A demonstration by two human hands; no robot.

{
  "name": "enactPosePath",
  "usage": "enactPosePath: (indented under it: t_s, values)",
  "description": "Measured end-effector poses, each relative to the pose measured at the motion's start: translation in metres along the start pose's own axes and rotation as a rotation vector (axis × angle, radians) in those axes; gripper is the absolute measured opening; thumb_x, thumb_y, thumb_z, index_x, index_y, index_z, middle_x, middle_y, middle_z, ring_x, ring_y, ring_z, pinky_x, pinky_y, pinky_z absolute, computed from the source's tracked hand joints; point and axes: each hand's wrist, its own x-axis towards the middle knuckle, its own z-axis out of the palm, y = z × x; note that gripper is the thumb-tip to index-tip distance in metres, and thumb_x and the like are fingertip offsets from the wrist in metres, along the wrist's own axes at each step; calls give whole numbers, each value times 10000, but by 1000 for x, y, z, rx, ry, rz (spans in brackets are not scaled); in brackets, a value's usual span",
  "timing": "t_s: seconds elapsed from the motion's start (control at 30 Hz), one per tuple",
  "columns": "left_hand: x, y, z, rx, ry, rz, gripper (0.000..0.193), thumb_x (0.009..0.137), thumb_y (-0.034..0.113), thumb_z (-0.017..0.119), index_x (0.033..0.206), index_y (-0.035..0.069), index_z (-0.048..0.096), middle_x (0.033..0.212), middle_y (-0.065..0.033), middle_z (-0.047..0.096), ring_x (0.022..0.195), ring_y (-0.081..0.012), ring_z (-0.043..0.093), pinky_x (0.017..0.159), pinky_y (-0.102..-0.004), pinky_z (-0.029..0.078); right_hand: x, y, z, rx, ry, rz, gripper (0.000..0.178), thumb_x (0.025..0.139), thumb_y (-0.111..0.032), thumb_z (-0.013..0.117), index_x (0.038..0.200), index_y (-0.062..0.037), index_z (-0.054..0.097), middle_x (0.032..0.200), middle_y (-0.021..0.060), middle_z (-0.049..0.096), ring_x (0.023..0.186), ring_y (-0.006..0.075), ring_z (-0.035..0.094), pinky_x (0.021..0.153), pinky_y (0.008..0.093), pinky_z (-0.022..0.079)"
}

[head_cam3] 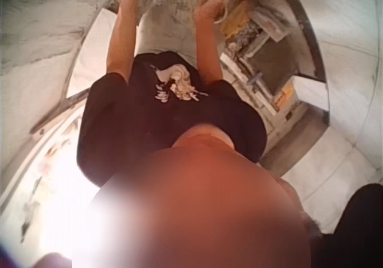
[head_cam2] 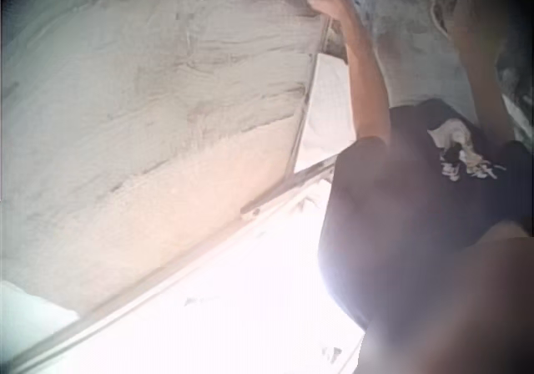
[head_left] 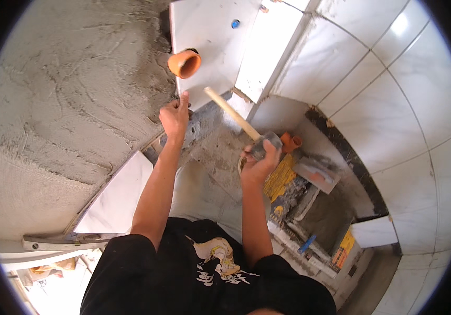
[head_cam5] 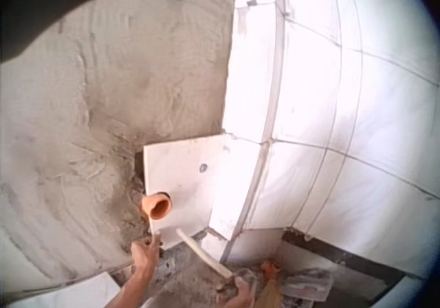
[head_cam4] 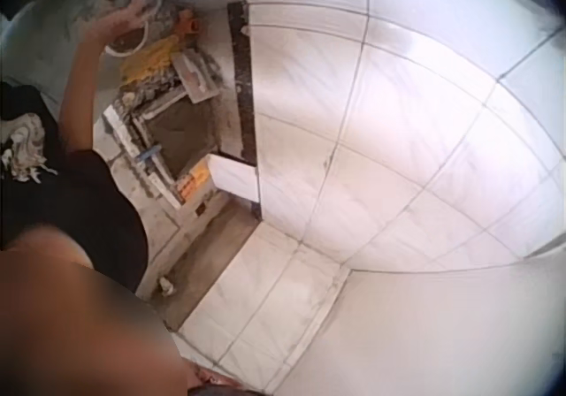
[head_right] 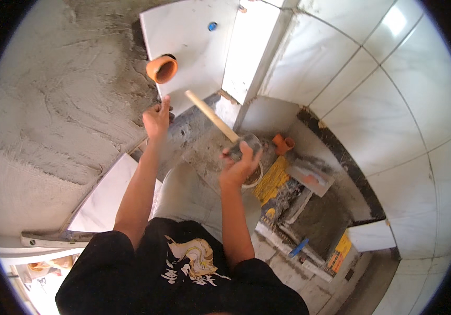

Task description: Installing ceramic tiles on a bathroom wall using mortar and a mallet.

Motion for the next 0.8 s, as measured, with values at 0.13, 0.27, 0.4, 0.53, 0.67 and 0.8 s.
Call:
enactPosePath:
  t_s: [0.13, 0.27, 0.4, 0.53, 0.67, 0.8]
  values:
    - [6, -23, 15, -332, 72, -123, 485, 829, 386, 823, 627, -29, 677, 534, -40, 603, 486, -108, 541, 515, -297, 449, -9, -7, 28, 27, -90, -135, 365, 846, -127, 603, 1187, -92, 477, 870, 80, 595, 571, 241, 590, 449, 371, 469]
    - [-6, -13, 27, -543, 129, -253, 430, 808, 334, 852, 659, -26, 671, 565, -48, 630, 500, -96, 531, 514, -279, 448, -6, -9, 30, -38, -167, -136, 405, 856, -131, 596, 1234, -94, 457, 856, 89, 589, 571, 244, 583, 460, 387, 493]
    - [-4, -14, 27, -572, 111, -272, 442, 815, 349, 847, 671, -27, 664, 567, -48, 627, 508, -98, 534, 516, -278, 447, -17, -11, 32, 57, -82, -113, 420, 852, -134, 612, 1228, -98, 428, 869, 89, 575, 578, 249, 579, 485, 413, 508]
    - [-10, -17, 32, -629, 89, -226, 406, 866, 336, 801, 718, -23, 683, 637, -65, 660, 545, -103, 556, 532, -277, 443, -17, 0, 41, -131, -164, -157, 179, 895, -206, 571, 1025, -100, 507, 838, 46, 576, 601, 200, 612, 456, 327, 492]
    - [-26, -41, 41, -938, -41, -429, 310, 938, 281, 725, 845, -14, 715, 766, -80, 704, 596, -112, 599, 550, -273, 444, -20, 1, 35, -98, -168, -94, 183, 900, -226, 572, 1034, -110, 525, 894, 41, 602, 618, 188, 606, 491, 311, 489]
    - [-22, -54, 52, -1019, -23, -442, 254, 960, 236, 695, 913, -12, 719, 799, -80, 709, 631, -127, 626, 577, -263, 475, -19, -3, 8, 4, -93, -121, 214, 922, -230, 538, 1080, -103, 472, 858, 80, 581, 652, 217, 614, 510, 373, 509]
